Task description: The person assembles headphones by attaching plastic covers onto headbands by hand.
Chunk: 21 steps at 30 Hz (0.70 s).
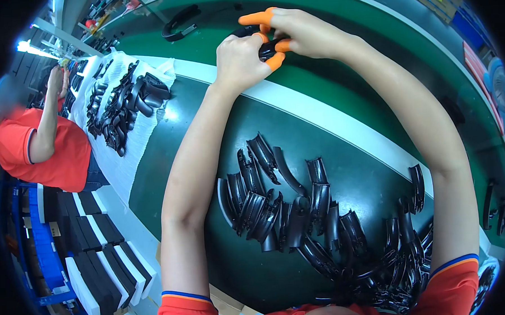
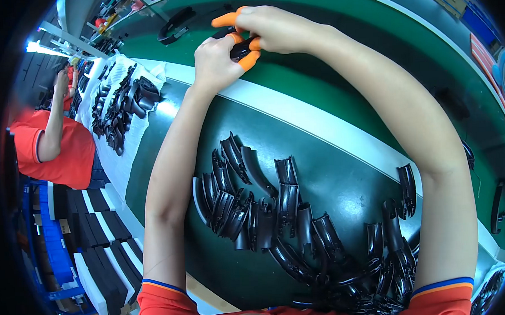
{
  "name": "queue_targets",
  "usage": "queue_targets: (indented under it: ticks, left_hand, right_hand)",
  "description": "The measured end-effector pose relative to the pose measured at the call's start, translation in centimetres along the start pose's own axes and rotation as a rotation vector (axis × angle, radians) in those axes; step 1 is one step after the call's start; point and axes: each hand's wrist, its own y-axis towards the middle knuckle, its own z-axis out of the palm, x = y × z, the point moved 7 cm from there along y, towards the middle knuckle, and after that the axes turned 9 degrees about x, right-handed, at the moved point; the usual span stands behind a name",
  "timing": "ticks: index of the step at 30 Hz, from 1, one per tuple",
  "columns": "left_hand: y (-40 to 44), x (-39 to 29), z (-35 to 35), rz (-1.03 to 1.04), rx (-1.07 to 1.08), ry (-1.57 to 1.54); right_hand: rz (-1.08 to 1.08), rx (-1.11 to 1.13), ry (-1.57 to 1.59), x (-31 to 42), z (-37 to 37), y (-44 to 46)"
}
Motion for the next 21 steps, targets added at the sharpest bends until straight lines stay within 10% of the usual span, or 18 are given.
queue_targets:
  ticks: [5, 21]
  left_hand:
    - [0.1, 0.1, 0.4, 0.017, 0.036, -0.12]
    - [-0.3, -0.9, 2.7, 0.108, 0.272, -0.146]
  right_hand:
    - [0.012, 0.02, 0.524, -3.9, 0.4, -2.5]
    - [0.261, 0.059, -0.193, 0.6, 1.5, -8.3]
